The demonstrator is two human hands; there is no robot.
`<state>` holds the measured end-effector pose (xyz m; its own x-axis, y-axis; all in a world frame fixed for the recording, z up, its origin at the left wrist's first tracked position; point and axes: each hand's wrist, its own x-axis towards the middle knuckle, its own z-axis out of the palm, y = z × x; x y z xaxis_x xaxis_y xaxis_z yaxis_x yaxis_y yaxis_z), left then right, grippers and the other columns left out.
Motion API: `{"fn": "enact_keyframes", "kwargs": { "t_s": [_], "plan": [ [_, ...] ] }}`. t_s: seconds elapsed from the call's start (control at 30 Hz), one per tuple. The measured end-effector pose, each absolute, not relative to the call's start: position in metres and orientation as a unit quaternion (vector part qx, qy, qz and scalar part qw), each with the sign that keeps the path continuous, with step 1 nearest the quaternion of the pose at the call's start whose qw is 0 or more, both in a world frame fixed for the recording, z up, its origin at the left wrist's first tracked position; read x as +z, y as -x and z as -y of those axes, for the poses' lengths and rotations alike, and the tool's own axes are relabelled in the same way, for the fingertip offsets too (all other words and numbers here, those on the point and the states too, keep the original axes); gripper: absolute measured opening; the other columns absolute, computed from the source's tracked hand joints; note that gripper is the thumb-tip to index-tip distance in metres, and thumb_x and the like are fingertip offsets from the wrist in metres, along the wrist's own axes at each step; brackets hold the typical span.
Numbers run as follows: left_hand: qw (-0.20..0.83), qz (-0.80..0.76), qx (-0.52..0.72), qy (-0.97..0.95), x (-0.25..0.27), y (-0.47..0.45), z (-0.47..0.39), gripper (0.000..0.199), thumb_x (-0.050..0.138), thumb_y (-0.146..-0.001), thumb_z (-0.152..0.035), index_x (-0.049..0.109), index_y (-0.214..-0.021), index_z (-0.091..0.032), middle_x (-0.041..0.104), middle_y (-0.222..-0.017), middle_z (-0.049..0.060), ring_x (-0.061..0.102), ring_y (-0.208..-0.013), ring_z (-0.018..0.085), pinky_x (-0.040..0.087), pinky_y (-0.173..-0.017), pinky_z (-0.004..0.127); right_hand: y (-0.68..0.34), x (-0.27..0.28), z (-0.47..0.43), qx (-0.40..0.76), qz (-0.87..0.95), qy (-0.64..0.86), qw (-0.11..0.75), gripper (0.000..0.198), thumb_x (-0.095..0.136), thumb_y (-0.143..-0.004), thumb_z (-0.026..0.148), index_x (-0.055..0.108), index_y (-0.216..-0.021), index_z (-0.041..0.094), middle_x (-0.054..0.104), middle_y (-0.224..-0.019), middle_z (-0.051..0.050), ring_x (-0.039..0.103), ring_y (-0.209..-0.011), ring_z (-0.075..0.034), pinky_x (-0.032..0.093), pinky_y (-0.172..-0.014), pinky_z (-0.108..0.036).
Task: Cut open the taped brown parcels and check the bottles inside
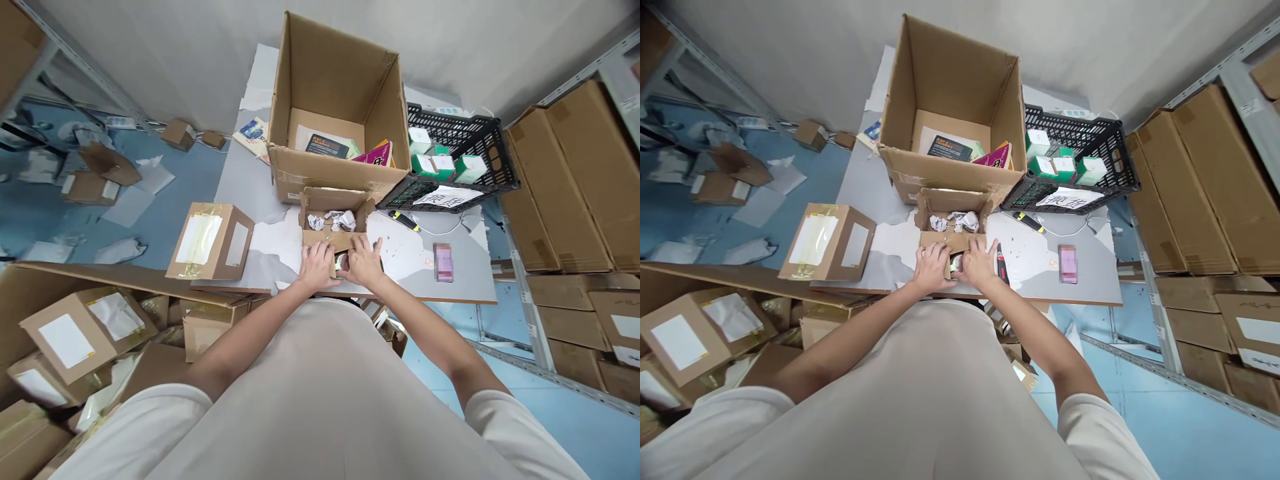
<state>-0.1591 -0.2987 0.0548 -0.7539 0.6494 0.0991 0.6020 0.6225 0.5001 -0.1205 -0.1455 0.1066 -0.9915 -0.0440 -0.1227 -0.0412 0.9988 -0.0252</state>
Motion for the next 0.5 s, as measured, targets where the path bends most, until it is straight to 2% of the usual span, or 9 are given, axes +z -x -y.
{"fn": "enact_keyframes", "kwargs": {
  "t_s": [0.1,0.2,0.3,0.37,0.43,0.5],
  "plan": [
    [0.045,-0.904,0.26,-0.336,0.052,0.16,0.3,0.08,0.075,-0.055,-0.042,0.05,-0.126,-0.017,0.048,-0.132,0.02,0.041,-0.122,0.04,0.024,-0.101,0.054,0.123,0.11,0.148,-0.053,-0.996,0.013,0.075,0.038,0.065,-0.07,0.044,0.069,-0.09,0.012,0.048,-0.135,-0.023,0.032,-0.129,-0.041,0.013,-0.099,-0.077],
    [0.047,-0.906,0.26,-0.33,0.05,0.162,0.302,0.08,0.075,-0.055,-0.043,0.05,-0.126,-0.017,0.049,-0.132,0.02,0.041,-0.122,0.04,0.024,-0.101,0.054,0.12,0.128,0.145,-0.096,-0.994,0.025,0.049,0.044,0.066,-0.066,0.04,0.065,-0.101,0.012,0.048,-0.135,-0.022,0.036,-0.128,-0.04,0.017,-0.102,-0.072],
    [0.046,-0.904,0.266,-0.331,0.049,0.163,0.302,0.083,0.076,-0.055,-0.045,0.048,-0.127,-0.016,0.049,-0.131,0.02,0.041,-0.122,0.039,0.023,-0.101,0.053,0.117,0.158,0.133,-0.165,-0.984,0.059,0.04,0.055,0.065,-0.065,0.034,0.057,-0.115,0.012,0.06,-0.12,-0.019,0.054,-0.11,-0.033,0.034,-0.1,-0.06],
    [0.045,-0.904,0.27,-0.33,0.049,0.163,0.302,0.086,0.076,-0.054,-0.044,0.047,-0.129,-0.015,0.049,-0.131,0.021,0.042,-0.121,0.039,0.023,-0.101,0.053,0.118,0.18,0.119,-0.223,-0.97,0.091,0.037,0.06,0.062,-0.066,0.029,0.051,-0.123,0.014,0.065,-0.107,-0.013,0.061,-0.092,-0.026,0.047,-0.091,-0.045],
    [0.046,-0.905,0.272,-0.325,0.049,0.163,0.302,0.087,0.076,-0.055,-0.046,0.045,-0.13,-0.015,0.049,-0.132,0.021,0.042,-0.12,0.039,0.024,-0.101,0.052,0.12,0.198,0.104,-0.266,-0.955,0.127,0.02,0.062,0.06,-0.068,0.026,0.047,-0.129,0.017,0.065,-0.1,-0.008,0.061,-0.079,-0.02,0.051,-0.08,-0.036],
    [0.045,-0.907,0.275,-0.316,0.049,0.164,0.303,0.089,0.075,-0.057,-0.052,0.044,-0.132,-0.015,0.047,-0.134,0.022,0.041,-0.122,0.039,0.024,-0.101,0.052,0.124,0.212,0.09,-0.281,-0.948,0.147,-0.012,0.062,0.058,-0.071,0.025,0.045,-0.132,0.02,0.065,-0.099,-0.006,0.06,-0.075,-0.017,0.051,-0.075,-0.033]
  ]
}}
